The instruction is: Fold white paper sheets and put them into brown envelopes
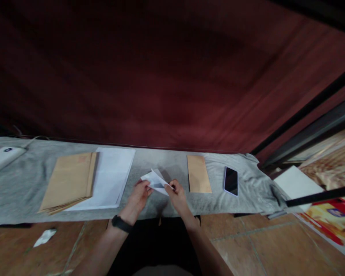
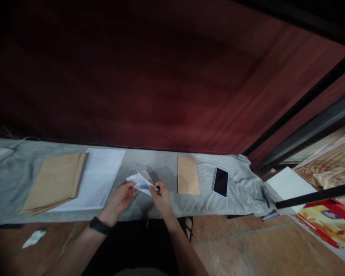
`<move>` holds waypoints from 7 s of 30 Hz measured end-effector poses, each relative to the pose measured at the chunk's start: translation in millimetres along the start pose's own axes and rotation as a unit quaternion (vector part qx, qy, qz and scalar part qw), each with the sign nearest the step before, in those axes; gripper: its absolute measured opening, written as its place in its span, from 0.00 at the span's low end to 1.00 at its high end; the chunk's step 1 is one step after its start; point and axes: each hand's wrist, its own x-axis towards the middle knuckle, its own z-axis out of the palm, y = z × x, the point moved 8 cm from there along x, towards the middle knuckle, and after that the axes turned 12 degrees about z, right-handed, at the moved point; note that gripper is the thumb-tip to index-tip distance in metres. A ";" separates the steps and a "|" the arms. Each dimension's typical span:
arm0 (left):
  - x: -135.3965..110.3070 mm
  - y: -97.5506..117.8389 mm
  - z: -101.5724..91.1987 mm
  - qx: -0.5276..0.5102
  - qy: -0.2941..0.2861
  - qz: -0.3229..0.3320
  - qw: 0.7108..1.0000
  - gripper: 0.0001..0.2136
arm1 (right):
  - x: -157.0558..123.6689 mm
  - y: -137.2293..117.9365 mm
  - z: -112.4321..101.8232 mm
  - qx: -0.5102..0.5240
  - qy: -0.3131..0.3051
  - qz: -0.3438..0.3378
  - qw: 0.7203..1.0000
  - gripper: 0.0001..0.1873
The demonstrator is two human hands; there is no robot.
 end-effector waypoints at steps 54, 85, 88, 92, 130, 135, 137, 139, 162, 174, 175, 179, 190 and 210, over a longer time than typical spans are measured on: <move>-23.2 -19.6 3.3 0.522 -0.279 0.359 0.722 0.23 | 6.4 38.2 24.5 -0.465 0.047 -0.141 0.873 0.28; 3.0 -33.2 10.7 0.741 -0.187 0.451 0.461 0.25 | 10.4 29.5 40.4 -0.444 0.090 -0.156 0.878 0.24; 3.0 -34.2 10.2 0.745 -0.189 0.449 0.457 0.26 | 7.2 30.6 45.1 -0.443 0.078 -0.159 0.879 0.23; 3.0 -33.9 10.2 0.741 -0.178 0.450 0.465 0.26 | 8.2 34.8 24.0 -0.450 0.103 -0.158 0.873 0.23; 3.2 -33.6 11.3 0.742 -0.186 0.446 0.465 0.25 | 12.1 27.5 12.2 -0.420 0.121 -0.163 0.885 0.19; 3.2 -36.8 18.5 0.751 -0.180 0.439 0.459 0.24 | 10.6 30.2 19.9 -0.453 0.109 -0.168 0.869 0.22; 2.0 -43.7 26.2 0.749 -0.201 0.432 0.461 0.24 | 10.9 31.0 20.7 -0.458 0.105 -0.164 0.867 0.22; 0.5 -51.8 33.4 0.745 -0.224 0.424 0.464 0.24 | 10.9 30.8 20.6 -0.457 0.101 -0.166 0.868 0.22; -4.0 -54.2 37.8 0.730 -0.217 0.445 0.472 0.26 | 15.3 35.8 -10.7 -0.407 0.154 -0.099 0.895 0.20; -5.4 -53.9 39.0 0.731 -0.218 0.446 0.469 0.25 | 11.1 34.1 -13.0 -0.390 0.151 -0.117 0.901 0.21; -5.4 -54.2 38.9 0.731 -0.219 0.445 0.469 0.25 | 9.2 34.4 -13.8 -0.385 0.151 -0.118 0.903 0.21; -5.5 -53.9 38.6 0.729 -0.219 0.449 0.469 0.25 | 3.5 35.6 -15.3 -0.380 0.141 -0.119 0.907 0.20; -5.2 -54.6 38.7 0.732 -0.215 0.447 0.467 0.25 | 2.5 36.3 -19.7 -0.385 0.153 -0.100 0.905 0.19; -5.3 -54.4 38.2 0.732 -0.212 0.452 0.464 0.25 | 1.8 36.9 -14.9 -0.357 0.128 -0.120 0.917 0.20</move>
